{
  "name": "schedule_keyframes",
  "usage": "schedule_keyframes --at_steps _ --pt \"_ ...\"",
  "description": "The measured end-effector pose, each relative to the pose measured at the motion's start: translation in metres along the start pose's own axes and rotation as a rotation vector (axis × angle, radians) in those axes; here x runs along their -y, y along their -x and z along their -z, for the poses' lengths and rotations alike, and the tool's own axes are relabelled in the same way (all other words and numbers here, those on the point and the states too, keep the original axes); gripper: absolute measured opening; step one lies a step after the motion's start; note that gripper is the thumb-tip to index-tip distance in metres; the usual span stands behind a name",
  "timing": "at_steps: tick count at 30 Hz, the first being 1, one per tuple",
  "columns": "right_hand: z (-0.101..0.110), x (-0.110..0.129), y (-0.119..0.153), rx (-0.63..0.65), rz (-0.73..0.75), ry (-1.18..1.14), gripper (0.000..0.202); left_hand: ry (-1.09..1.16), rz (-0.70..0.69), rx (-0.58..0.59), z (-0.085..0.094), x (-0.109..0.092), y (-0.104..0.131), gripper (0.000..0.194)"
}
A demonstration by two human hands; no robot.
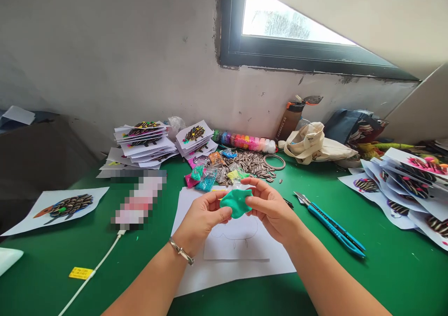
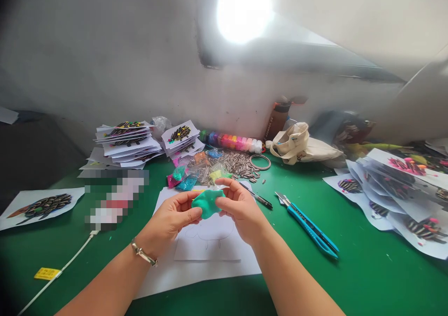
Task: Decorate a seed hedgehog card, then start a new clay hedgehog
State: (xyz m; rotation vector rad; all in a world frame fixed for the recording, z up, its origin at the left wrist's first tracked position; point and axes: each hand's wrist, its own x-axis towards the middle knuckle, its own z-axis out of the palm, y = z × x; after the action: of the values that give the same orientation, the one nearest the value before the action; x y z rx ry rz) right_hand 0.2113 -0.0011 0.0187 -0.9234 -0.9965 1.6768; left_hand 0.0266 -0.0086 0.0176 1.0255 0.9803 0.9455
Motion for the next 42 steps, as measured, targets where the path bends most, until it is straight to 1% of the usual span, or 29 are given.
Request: schedule_keyframes --at_steps 3,8,12,14,16,18,20,23,26,28,34,38,42 --pt "0.003 0.002 0.000 0.052 -0.059 0.083 0.036 -0.054 -0.027 0.004 0.001 -0.003 0.000 0.046" --pt "0.004 -0.002 -0.003 0.113 -0.161 0.172 0.029 -0.123 0.013 0.097 0.002 -0.005 0.002 0.047" --pt "0.005 -0.005 -0.004 0.047 -0.134 0.261 0.032 -0.135 0.009 0.116 0.004 -0.005 0.002 0.051" --pt "0.005 -0.006 -0.003 0.061 -0.131 0.289 0.031 -0.141 -0.005 0.138 0.004 -0.007 0.003 0.053" --pt "0.004 -0.006 -0.003 0.107 -0.130 0.287 0.029 -0.159 -0.008 0.160 0.003 -0.009 0.005 0.054" --pt "0.003 -0.005 -0.002 0.140 -0.130 0.273 0.026 -0.188 -0.002 0.158 0.002 -0.011 0.007 0.055" --pt "0.001 -0.005 -0.002 0.144 -0.119 0.261 0.024 -0.204 -0.002 0.138 0.002 -0.012 0.007 0.055" --pt "-0.001 -0.003 0.000 0.112 -0.055 0.242 0.024 -0.199 0.001 0.113 0.004 -0.010 0.006 0.054" --pt "-0.001 -0.002 0.001 0.093 -0.009 0.232 0.026 -0.192 0.026 0.116 0.006 -0.006 0.003 0.054" --pt "-0.001 -0.001 0.001 0.093 -0.009 0.221 0.028 -0.174 0.033 0.114 0.006 -0.004 0.002 0.051" --pt "-0.003 -0.004 0.000 0.091 -0.066 0.178 0.030 -0.147 -0.015 0.085 0.003 -0.006 0.003 0.047" --pt "-0.006 -0.005 0.001 0.162 -0.048 0.152 0.019 -0.088 -0.005 0.085 0.006 -0.004 0.000 0.051" --pt "-0.009 -0.003 0.003 0.141 -0.033 0.158 0.019 -0.065 0.017 0.091 0.007 -0.002 -0.001 0.052"
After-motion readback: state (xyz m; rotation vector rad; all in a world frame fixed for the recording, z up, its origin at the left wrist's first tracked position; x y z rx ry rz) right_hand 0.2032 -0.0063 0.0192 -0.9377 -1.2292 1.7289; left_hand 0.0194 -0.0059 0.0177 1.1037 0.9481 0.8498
